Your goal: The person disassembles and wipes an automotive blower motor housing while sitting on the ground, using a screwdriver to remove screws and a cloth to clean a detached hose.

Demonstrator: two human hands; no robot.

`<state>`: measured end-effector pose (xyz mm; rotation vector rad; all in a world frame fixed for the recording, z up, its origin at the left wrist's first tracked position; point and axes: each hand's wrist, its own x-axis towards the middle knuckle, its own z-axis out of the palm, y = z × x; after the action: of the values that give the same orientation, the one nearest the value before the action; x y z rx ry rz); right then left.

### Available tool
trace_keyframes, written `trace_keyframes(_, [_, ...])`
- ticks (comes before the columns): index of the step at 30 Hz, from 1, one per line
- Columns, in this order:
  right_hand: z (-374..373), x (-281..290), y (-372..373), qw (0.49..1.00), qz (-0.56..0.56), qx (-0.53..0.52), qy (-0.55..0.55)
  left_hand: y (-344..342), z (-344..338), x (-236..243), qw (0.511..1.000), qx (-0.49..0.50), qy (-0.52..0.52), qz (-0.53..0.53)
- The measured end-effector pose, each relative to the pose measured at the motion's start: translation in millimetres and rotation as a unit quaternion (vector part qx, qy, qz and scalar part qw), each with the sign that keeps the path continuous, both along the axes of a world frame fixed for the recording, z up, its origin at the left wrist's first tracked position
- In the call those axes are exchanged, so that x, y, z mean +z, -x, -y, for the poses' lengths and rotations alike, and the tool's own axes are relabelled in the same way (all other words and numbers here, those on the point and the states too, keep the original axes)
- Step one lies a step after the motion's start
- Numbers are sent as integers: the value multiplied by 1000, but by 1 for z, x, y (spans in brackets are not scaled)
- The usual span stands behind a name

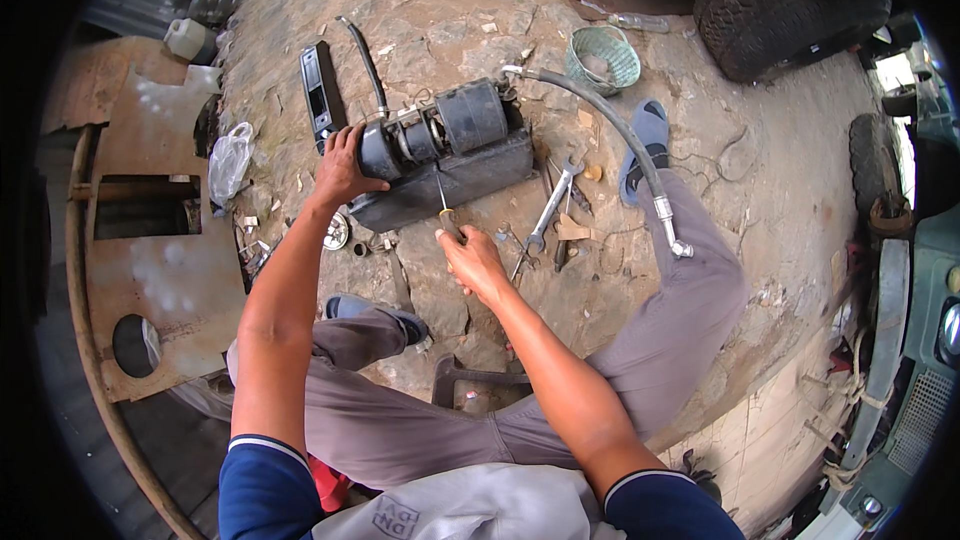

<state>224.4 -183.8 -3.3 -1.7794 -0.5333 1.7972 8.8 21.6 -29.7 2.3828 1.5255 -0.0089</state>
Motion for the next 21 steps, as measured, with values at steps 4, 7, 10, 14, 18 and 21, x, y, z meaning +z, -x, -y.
trace_keyframes(4, [0, -1, 0, 1000, 6, -9, -11, -3, 2, 3, 1000, -2, 0, -14])
trace_keyframes(7, [-1, -3, 2, 1000, 18, -4, -25, -2, 2, -1, 999, -13, -40, 4])
trace_keyframes(10, [0, -1, 3, 1000, 9, -15, -22, 2, -3, -6, 999, -10, -39, -12])
trace_keyframes(14, [-3, 3, -1, 999, 26, -10, -29, 2, -5, -6, 1000, -3, -22, -20])
trace_keyframes(18, [-9, 9, -2, 999, 4, -38, -18, 8, -8, -11, 1000, -1, -19, -24])
trace_keyframes(21, [-9, 6, 2, 998, 6, -52, -15, 5, -10, -9, 1000, 0, -2, -14])
